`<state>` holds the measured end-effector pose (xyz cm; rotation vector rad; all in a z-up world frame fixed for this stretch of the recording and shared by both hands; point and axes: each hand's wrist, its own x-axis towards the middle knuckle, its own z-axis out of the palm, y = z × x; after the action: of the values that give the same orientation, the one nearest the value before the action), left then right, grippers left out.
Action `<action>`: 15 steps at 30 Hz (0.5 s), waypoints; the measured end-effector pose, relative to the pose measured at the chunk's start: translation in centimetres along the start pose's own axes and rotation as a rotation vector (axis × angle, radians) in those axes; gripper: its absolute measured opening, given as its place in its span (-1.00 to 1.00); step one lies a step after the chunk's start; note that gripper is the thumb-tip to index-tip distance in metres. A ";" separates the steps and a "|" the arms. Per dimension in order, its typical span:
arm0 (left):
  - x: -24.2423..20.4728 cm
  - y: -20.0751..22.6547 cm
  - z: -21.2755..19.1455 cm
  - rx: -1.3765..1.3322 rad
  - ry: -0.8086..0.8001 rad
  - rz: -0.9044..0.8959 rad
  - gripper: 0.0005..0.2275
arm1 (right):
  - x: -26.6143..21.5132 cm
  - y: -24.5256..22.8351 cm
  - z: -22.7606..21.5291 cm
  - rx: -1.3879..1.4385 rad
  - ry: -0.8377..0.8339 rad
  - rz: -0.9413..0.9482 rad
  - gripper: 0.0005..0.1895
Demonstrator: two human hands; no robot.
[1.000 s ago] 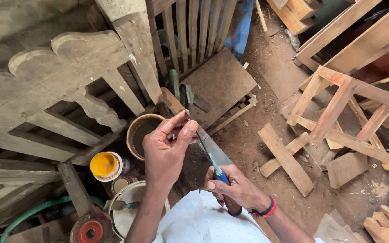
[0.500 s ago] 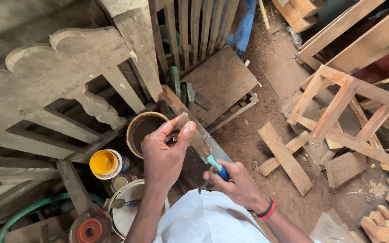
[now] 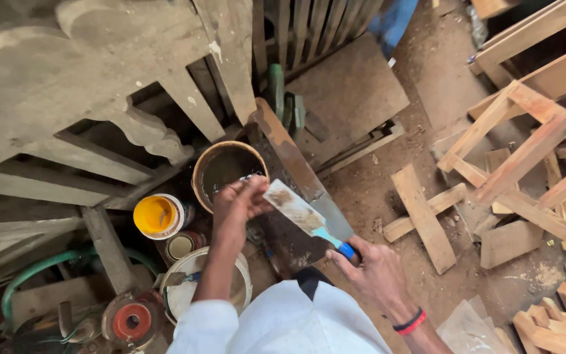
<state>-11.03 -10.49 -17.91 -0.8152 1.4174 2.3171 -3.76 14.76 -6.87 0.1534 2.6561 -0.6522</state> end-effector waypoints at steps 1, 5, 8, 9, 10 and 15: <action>2.2 -1.6 -1.2 -0.014 0.090 -0.017 -0.82 | 0.1 0.3 0.2 -0.002 -0.011 0.007 -0.63; 13.1 -8.5 -5.6 0.233 0.166 0.027 -0.85 | 0.1 2.0 0.6 -0.032 -0.064 0.209 -0.59; 19.0 -11.3 -6.8 0.842 0.197 0.146 -0.83 | -0.3 3.5 0.7 -0.040 -0.088 0.320 -0.57; 21.1 -12.3 -7.1 1.089 0.184 0.264 -0.82 | -0.5 4.0 0.7 -0.042 -0.124 0.395 -0.59; 22.7 -13.2 -7.5 1.170 0.170 0.205 -0.81 | -0.7 4.5 0.8 -0.052 -0.121 0.413 -0.59; 23.5 -12.8 -6.4 1.146 0.213 -0.003 -0.78 | -2.8 6.3 -0.6 -0.083 -0.106 0.375 -0.56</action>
<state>-20.87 -11.03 -43.58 -0.6509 2.3750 1.0383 -0.14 20.56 -7.88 0.5604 2.4525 -0.4134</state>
